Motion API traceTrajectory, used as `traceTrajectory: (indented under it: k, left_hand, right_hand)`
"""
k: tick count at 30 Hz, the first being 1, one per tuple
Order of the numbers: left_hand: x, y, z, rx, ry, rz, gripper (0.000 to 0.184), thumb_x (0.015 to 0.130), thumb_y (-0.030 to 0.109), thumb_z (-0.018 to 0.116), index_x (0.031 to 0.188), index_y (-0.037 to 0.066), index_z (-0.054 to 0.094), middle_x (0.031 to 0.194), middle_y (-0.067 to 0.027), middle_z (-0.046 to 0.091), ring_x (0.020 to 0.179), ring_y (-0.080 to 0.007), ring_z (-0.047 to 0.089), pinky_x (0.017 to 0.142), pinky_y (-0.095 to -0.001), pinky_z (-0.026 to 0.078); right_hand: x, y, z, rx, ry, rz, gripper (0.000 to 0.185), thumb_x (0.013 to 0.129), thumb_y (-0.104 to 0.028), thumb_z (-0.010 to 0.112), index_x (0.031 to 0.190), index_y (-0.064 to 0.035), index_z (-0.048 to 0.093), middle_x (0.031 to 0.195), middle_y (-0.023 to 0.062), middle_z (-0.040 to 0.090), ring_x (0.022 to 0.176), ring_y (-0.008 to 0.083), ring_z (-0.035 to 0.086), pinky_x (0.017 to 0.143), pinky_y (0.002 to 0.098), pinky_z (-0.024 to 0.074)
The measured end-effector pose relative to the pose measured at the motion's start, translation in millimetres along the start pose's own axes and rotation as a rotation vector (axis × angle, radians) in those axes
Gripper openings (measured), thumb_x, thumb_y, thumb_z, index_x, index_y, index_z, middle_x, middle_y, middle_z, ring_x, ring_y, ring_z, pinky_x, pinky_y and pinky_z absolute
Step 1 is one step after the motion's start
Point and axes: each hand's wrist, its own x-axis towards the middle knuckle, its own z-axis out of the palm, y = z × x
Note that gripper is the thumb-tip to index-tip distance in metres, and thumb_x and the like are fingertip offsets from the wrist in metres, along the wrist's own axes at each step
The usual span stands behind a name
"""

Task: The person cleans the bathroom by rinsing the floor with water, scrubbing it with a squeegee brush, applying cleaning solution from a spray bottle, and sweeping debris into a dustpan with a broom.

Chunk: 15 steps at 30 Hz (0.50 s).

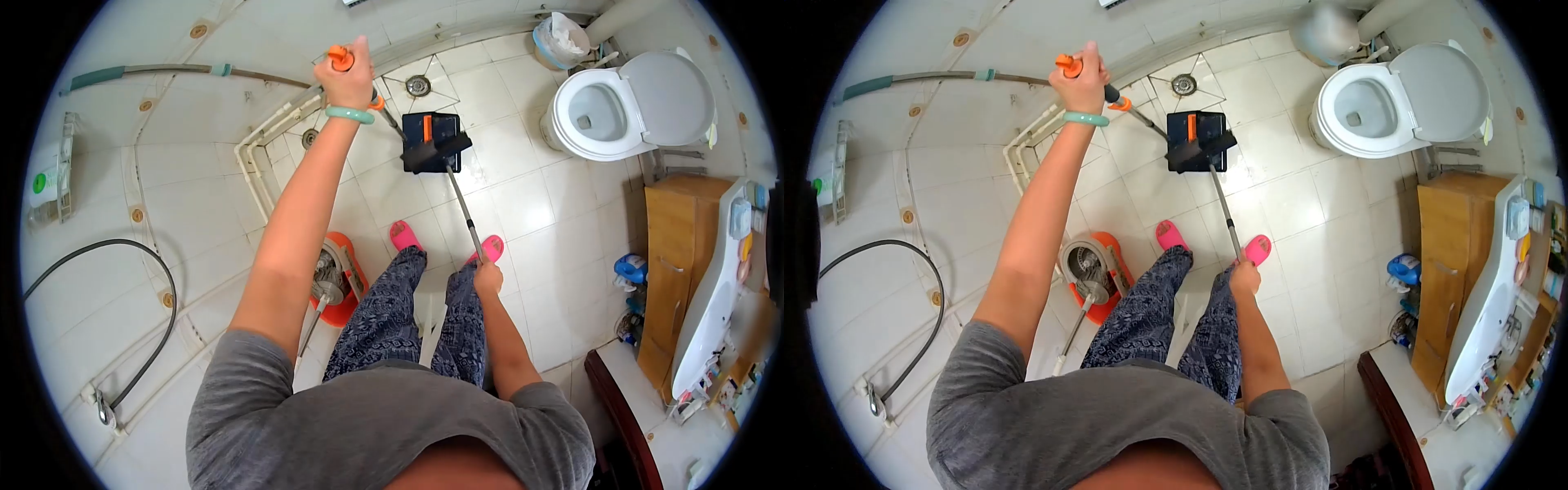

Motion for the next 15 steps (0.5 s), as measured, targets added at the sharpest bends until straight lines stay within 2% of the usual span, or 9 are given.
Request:
traceTrajectory:
  k: [2,4,7,10,12,15]
  left_hand:
    - [-0.1,-2.1,-0.9,-0.016,0.014,-0.026,0.036,0.083,0.011,0.054,0.051,0.000,0.042,0.046,-0.0027,0.042,0.039,-0.0082,0.037,0.037,-0.0227,0.029]
    - [3.9,-9.5,-5.2,0.022,-0.010,0.077,0.036,0.084,0.011,0.054,0.051,0.000,0.042,0.046,-0.0024,0.042,0.039,-0.0081,0.037,0.037,-0.0226,0.029]
    - [9.6,-11.5,-11.3,0.016,0.010,0.097,0.037,0.083,0.011,0.054,0.051,0.001,0.041,0.046,-0.0022,0.042,0.038,-0.0081,0.036,0.036,-0.0228,0.028]
    - [9.3,-7.7,-14.4,-0.016,0.002,0.044,0.037,0.083,0.012,0.055,0.051,0.000,0.042,0.046,-0.0024,0.042,0.038,-0.0082,0.037,0.036,-0.0229,0.029]
    - [9.8,-16.0,-16.6,0.028,-0.006,0.068,0.036,0.083,0.012,0.056,0.051,0.000,0.043,0.046,-0.0026,0.043,0.039,-0.0084,0.038,0.036,-0.0226,0.030]
    - [10.6,-19.2,-16.7,0.065,-0.021,0.089,0.035,0.083,0.012,0.056,0.052,0.000,0.044,0.046,-0.0027,0.044,0.040,-0.0086,0.040,0.037,-0.0222,0.031]
  right_hand:
    - [-12.8,-12.2,9.0,0.025,0.016,0.018,0.041,0.085,-0.020,0.046,0.126,-0.0210,0.042,0.077,0.0179,0.061,0.073,0.0342,0.060,0.065,0.0428,0.0469]
    - [-25.8,-15.6,10.4,0.051,0.036,0.032,0.041,0.085,-0.020,0.046,0.126,-0.0212,0.042,0.077,0.0181,0.061,0.072,0.0346,0.060,0.064,0.0430,0.0467]
    - [-49.1,-9.5,20.0,0.054,0.018,0.077,0.040,0.085,-0.020,0.047,0.125,-0.0214,0.044,0.078,0.0190,0.061,0.071,0.0350,0.060,0.065,0.0435,0.0468]
    - [-57.2,-4.2,32.6,0.070,0.040,0.066,0.043,0.084,-0.021,0.048,0.127,-0.0247,0.041,0.076,0.0190,0.062,0.071,0.0362,0.060,0.065,0.0452,0.0470]
    - [-60.3,-24.6,21.8,0.090,0.067,0.075,0.041,0.085,-0.019,0.047,0.125,-0.0215,0.043,0.077,0.0184,0.061,0.069,0.0348,0.060,0.064,0.0444,0.0472]
    - [-55.4,-24.1,11.6,0.044,0.131,0.034,0.042,0.085,-0.020,0.048,0.126,-0.0223,0.042,0.075,0.0176,0.061,0.067,0.0342,0.060,0.062,0.0438,0.0474]
